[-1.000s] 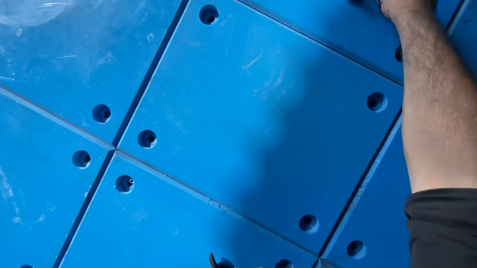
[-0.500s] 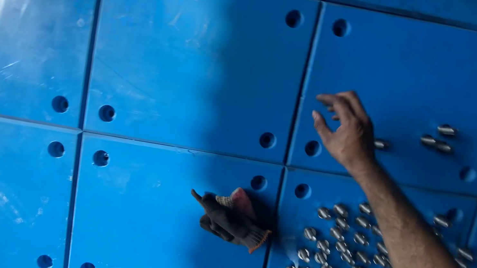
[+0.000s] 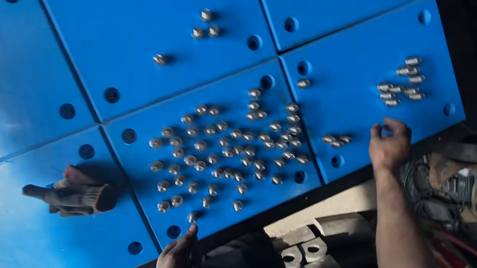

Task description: Sorts and fits various metal industrial fasteners, bolts, and washers on blue textured work panels.

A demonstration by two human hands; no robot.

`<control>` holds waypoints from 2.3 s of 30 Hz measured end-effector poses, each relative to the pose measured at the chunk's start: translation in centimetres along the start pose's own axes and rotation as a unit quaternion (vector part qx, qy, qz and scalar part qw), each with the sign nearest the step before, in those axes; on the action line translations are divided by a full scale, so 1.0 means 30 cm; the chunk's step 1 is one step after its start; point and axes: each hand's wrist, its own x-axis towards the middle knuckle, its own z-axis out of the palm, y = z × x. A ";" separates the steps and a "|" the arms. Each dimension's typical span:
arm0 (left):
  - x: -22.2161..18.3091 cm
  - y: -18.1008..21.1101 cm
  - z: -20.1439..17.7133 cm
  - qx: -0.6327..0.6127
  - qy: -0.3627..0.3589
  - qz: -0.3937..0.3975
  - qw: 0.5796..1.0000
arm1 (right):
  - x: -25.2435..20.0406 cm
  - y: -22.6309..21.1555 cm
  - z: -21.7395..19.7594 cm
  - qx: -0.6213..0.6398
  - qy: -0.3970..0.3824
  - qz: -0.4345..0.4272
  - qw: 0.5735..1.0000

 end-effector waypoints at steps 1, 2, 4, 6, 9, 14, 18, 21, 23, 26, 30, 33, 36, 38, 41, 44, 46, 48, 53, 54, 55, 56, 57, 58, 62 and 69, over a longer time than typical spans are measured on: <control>-0.018 -0.009 0.036 0.032 0.018 0.008 0.999 | 0.044 0.054 -0.007 -0.037 -0.028 0.036 0.998; -0.023 -0.003 0.081 0.061 0.034 0.023 0.997 | 0.117 0.094 0.001 -0.069 -0.053 0.067 0.994; -0.035 0.000 0.159 0.077 0.064 0.028 0.995 | 0.223 0.167 0.026 -0.062 -0.067 0.045 0.995; -0.030 -0.018 0.204 0.091 0.095 0.033 0.991 | 0.309 0.182 0.046 -0.054 -0.083 0.021 0.995; -0.012 -0.036 0.243 0.134 0.108 0.053 0.984 | 0.402 0.122 0.074 -0.028 -0.135 0.021 0.990; -0.046 0.012 0.316 0.093 0.089 0.031 0.991 | 0.427 0.045 0.113 -0.004 -0.156 0.046 0.987; -0.046 0.032 0.328 0.100 0.082 0.036 0.991 | 0.415 0.085 0.193 0.009 -0.090 -0.042 0.995; -0.060 0.045 0.327 0.111 0.056 0.049 0.991 | 0.394 0.065 0.194 -0.014 -0.110 -0.021 0.994; -0.061 0.057 0.319 0.118 0.052 0.046 0.991 | 0.397 0.051 0.190 0.008 -0.102 -0.036 0.994; -0.056 0.056 0.286 0.111 0.054 0.052 0.991 | 0.390 0.035 0.189 -0.019 -0.130 0.011 0.991; -0.061 0.047 0.244 0.094 0.043 0.076 0.992 | 0.401 0.061 0.197 -0.069 -0.112 -0.039 0.991; -0.072 0.060 0.235 0.083 0.029 0.090 0.992 | 0.374 -0.058 0.127 -0.110 -0.125 -0.052 0.985; -0.103 0.070 0.228 0.077 0.027 0.092 0.992 | 0.283 -0.209 0.011 -0.187 -0.032 -0.165 0.968; -0.106 0.071 0.216 0.086 0.044 0.098 0.990 | 0.238 -0.287 -0.050 -0.134 -0.264 -0.096 0.950; -0.059 0.030 0.173 0.066 0.037 0.103 0.992 | 0.169 -0.245 -0.070 -0.174 -0.410 -0.089 0.891; -0.066 0.039 0.191 0.064 0.023 0.103 0.992 | 0.115 -0.201 -0.080 -0.195 -0.418 -0.043 0.886; -0.068 0.042 0.204 0.069 0.023 0.098 0.992 | 0.074 -0.203 -0.091 -0.201 -0.421 -0.035 0.884; -0.074 0.045 0.210 0.075 0.023 0.094 0.992 | 0.035 -0.201 -0.096 -0.207 -0.422 -0.026 0.882; -0.077 0.050 0.212 0.089 0.021 0.102 0.991 | -0.019 -0.195 -0.085 -0.198 -0.373 -0.046 0.905; -0.073 0.042 0.206 0.091 0.020 0.101 0.991 | -0.036 -0.208 -0.075 -0.199 -0.373 -0.044 0.905; -0.069 0.033 0.200 0.089 0.020 0.105 0.990 | -0.053 -0.221 -0.064 -0.150 -0.376 -0.021 0.914; -0.062 0.028 0.198 0.087 0.018 0.110 0.990 | -0.062 -0.235 -0.053 -0.100 -0.376 0.002 0.921; -0.067 0.032 0.207 0.088 0.016 0.110 0.990 | -0.079 -0.215 -0.029 -0.101 -0.374 0.003 0.922; -0.072 0.038 0.212 0.090 0.016 0.106 0.990 | -0.097 -0.198 -0.001 -0.071 -0.334 -0.032 0.939; -0.074 0.039 0.218 0.087 0.019 0.097 0.991 | -0.115 -0.209 0.056 0.004 -0.250 -0.147 0.957; -0.059 0.035 0.216 0.086 0.004 0.102 0.991 | 0.064 -0.342 0.172 0.067 -0.219 -0.145 0.963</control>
